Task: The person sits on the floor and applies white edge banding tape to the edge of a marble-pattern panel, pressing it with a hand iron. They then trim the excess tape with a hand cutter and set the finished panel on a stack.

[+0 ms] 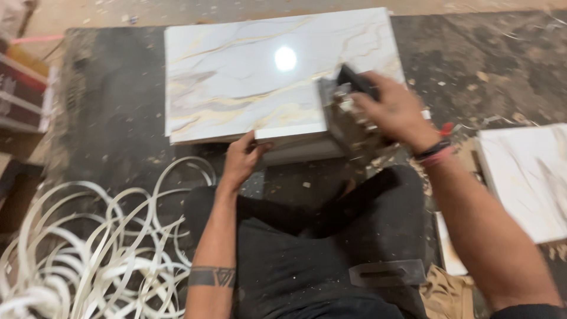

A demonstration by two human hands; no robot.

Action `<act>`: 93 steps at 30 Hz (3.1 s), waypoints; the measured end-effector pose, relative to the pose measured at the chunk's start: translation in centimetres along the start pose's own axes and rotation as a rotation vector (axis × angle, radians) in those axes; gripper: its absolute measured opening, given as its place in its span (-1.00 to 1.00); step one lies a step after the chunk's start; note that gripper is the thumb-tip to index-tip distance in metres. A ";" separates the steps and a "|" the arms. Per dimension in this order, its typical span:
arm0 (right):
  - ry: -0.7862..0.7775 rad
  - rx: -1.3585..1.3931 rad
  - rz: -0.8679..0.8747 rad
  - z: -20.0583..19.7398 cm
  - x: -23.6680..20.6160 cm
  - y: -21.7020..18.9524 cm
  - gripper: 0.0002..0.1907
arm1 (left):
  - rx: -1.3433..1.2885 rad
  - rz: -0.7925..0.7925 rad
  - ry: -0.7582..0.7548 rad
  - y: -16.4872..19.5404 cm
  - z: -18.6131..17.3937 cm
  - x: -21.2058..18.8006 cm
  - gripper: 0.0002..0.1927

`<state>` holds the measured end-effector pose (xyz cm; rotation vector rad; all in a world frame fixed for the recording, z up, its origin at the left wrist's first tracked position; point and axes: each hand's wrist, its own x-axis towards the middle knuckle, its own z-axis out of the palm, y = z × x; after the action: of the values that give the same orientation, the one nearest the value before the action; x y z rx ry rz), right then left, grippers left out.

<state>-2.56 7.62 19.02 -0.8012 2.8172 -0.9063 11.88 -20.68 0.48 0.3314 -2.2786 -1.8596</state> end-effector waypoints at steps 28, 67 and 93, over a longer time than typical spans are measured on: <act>-0.151 0.036 -0.119 7.3 3.1 -11.4 -0.62 | -0.084 0.166 -0.017 4.2 0.3 0.0 -0.65; -0.215 -0.009 -0.179 8.3 3.4 -14.9 -0.63 | 0.197 0.081 0.024 5.4 -0.6 -0.2 -0.77; 0.058 0.171 0.698 -4.2 -16.9 29.4 -0.54 | -0.010 0.104 0.192 5.1 1.0 -0.6 -0.72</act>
<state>-2.42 38.60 4.51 0.2340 2.6840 -1.0093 11.89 -18.56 5.31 0.3650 -2.1171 -1.7091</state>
